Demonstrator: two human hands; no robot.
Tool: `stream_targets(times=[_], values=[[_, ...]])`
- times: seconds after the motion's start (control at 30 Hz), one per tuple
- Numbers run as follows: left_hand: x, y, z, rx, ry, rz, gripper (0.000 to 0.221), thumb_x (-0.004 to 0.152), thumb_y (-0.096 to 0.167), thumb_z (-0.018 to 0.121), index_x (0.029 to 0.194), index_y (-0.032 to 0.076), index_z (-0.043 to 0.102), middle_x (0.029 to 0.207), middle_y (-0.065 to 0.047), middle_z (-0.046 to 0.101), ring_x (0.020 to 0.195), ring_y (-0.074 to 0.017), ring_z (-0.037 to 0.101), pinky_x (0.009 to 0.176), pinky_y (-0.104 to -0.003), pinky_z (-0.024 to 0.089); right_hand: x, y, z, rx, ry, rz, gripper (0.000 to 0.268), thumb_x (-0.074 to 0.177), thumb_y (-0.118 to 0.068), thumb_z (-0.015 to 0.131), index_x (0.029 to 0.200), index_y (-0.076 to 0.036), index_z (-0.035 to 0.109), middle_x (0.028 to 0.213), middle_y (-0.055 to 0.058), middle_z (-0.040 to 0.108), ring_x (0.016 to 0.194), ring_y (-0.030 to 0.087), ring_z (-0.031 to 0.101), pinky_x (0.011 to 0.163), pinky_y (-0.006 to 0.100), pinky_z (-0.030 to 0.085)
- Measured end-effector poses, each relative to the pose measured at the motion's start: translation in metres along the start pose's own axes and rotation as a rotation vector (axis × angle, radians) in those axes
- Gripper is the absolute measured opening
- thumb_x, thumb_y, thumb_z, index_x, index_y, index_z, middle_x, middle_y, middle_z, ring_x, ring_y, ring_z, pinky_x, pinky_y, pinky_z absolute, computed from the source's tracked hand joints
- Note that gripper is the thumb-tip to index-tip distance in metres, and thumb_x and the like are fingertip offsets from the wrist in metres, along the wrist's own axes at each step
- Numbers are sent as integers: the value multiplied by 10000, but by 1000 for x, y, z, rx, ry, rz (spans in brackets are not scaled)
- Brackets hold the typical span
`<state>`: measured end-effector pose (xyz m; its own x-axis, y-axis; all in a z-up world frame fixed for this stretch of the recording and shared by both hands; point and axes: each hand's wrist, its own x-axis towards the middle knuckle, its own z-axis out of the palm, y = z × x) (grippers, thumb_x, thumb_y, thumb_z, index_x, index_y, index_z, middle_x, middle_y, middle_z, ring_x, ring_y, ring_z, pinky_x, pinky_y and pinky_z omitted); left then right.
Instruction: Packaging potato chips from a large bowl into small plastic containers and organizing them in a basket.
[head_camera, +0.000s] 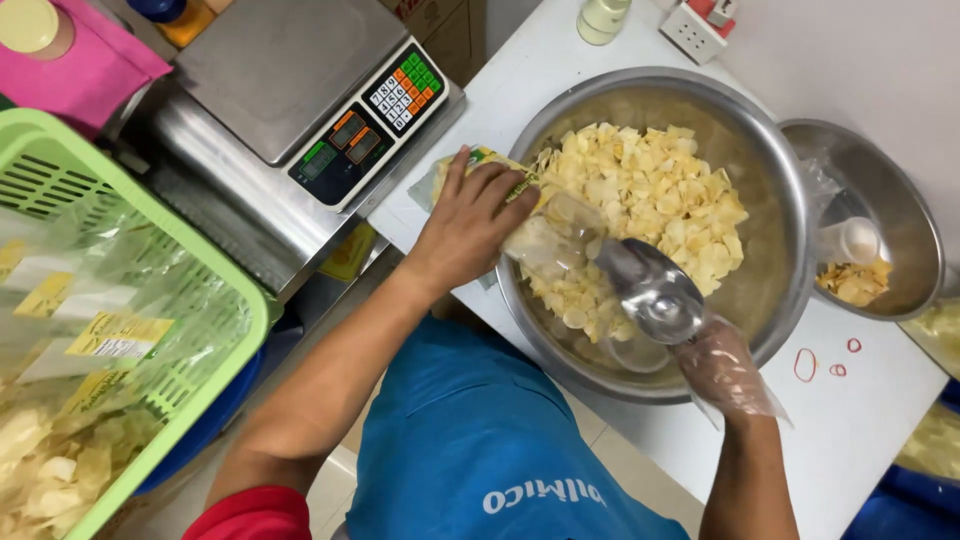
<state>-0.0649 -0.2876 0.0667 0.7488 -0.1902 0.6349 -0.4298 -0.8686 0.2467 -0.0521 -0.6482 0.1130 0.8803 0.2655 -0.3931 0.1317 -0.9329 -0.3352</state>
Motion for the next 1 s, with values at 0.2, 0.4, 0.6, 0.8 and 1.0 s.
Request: stream_targets(times=[0.2, 0.4, 0.6, 0.8, 1.0], values=[[13, -3, -20, 71, 12, 126, 417, 880, -64, 712, 1241, 125, 624, 1131, -155, 627, 1146, -389, 612, 1093, -702, 344, 10, -43, 20, 48, -26, -201, 310, 885, -247, 655, 808, 38, 748, 759, 294, 707, 820, 497, 692, 676, 566, 522], [12, -9, -19, 84, -38, 205, 446, 814, -46, 777, 1199, 126, 632, 1098, -153, 638, 1118, -381, 624, 1101, -700, 345, 22, -76, 47, 220, -27, -205, 327, 870, -229, 669, 736, 63, 732, 654, 278, 683, 762, 435, 724, 650, 534, 536], [0, -27, -19, -62, -121, -71, 783, 674, -28, 843, 1389, 121, 561, 1249, -133, 610, 1230, -386, 554, 1136, -697, 274, 0, -64, 26, 767, -13, -295, 207, 809, -153, 812, 736, 22, 727, 645, 116, 687, 644, 200, 666, 641, 349, 540], [-26, -41, -20, -780, 26, -608, 989, 615, 63, 941, 1488, 160, 487, 1301, -114, 630, 1264, -310, 591, 1139, -554, 388, 22, 58, 51, -162, -79, 154, 141, 848, -204, 688, 855, -91, 772, 760, 127, 760, 784, 317, 762, 676, 433, 596], [-21, -32, -55, -1592, 240, -786, 1046, 639, -85, 931, 1501, 163, 394, 1324, -129, 629, 1212, -267, 636, 1021, -437, 589, 31, 82, 35, -518, -118, 593, 294, 894, -221, 578, 1074, -149, 800, 1079, 123, 776, 1036, 329, 750, 851, 431, 588]])
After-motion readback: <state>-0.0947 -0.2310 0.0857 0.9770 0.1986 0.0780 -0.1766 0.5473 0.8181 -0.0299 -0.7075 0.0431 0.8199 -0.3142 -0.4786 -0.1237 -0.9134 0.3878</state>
